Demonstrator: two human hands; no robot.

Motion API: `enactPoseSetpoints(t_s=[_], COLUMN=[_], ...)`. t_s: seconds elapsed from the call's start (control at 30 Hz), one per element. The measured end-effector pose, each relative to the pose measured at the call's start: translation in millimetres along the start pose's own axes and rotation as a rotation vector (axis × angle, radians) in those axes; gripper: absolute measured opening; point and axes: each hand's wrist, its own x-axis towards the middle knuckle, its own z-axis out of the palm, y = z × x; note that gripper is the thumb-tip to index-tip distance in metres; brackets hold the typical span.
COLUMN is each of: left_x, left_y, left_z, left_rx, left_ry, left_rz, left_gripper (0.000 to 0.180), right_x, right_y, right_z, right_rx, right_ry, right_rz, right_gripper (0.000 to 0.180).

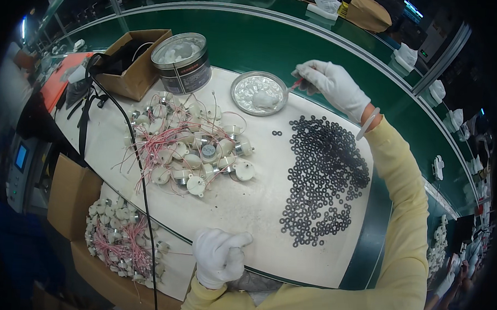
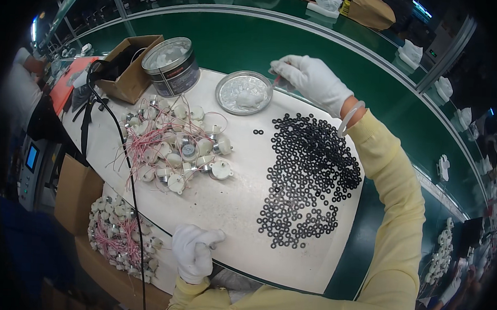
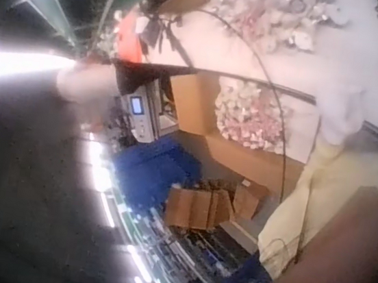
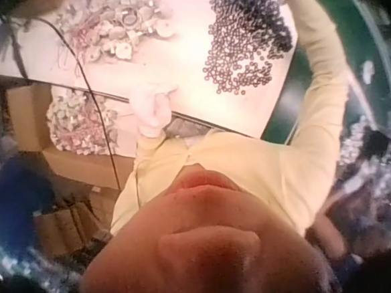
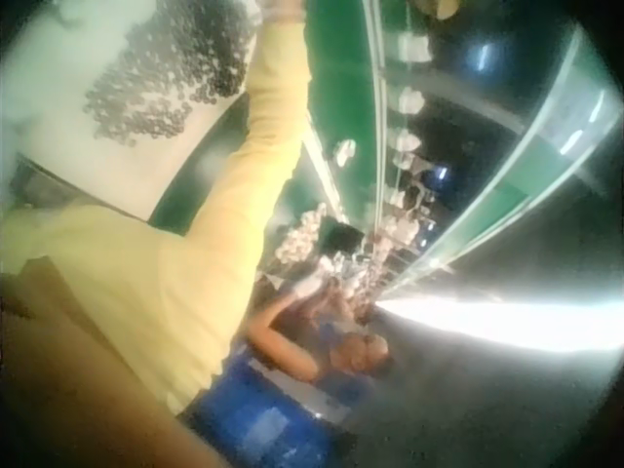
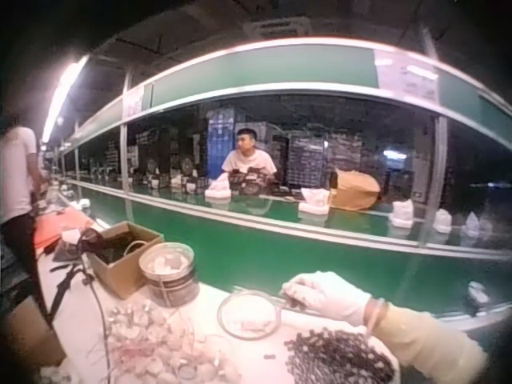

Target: The person scoops a white paste from a metal can using a red stick and applies it to small black circular components on a table. The person repeatedly transfers the paste to a small metal dish and uses the stick to coat the components one by one.

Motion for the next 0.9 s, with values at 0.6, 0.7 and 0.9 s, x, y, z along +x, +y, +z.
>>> enactPoseSetpoints(t_s=[0.6,0.7,0.9], left_x=[2,1,1], left_y=[1,0,0], left_z=[0,0,0], left_rx=[-0.012,-0.005,-0.001], left_ry=[0.005,-0.002,-0.006], left_rz=[0.003,0.001,0.005], left_gripper=[0.035,0.035,0.035], right_x=[-7,-4,0], right_y=[16,17,19], right_z=[11,9,11], right_rx=[0.195,0.234,0.3], right_ry=[-0.009,-0.036,0.044], right_rz=[0.121,0.165,0.292], right_gripper=[0.042,0.043,0.042])
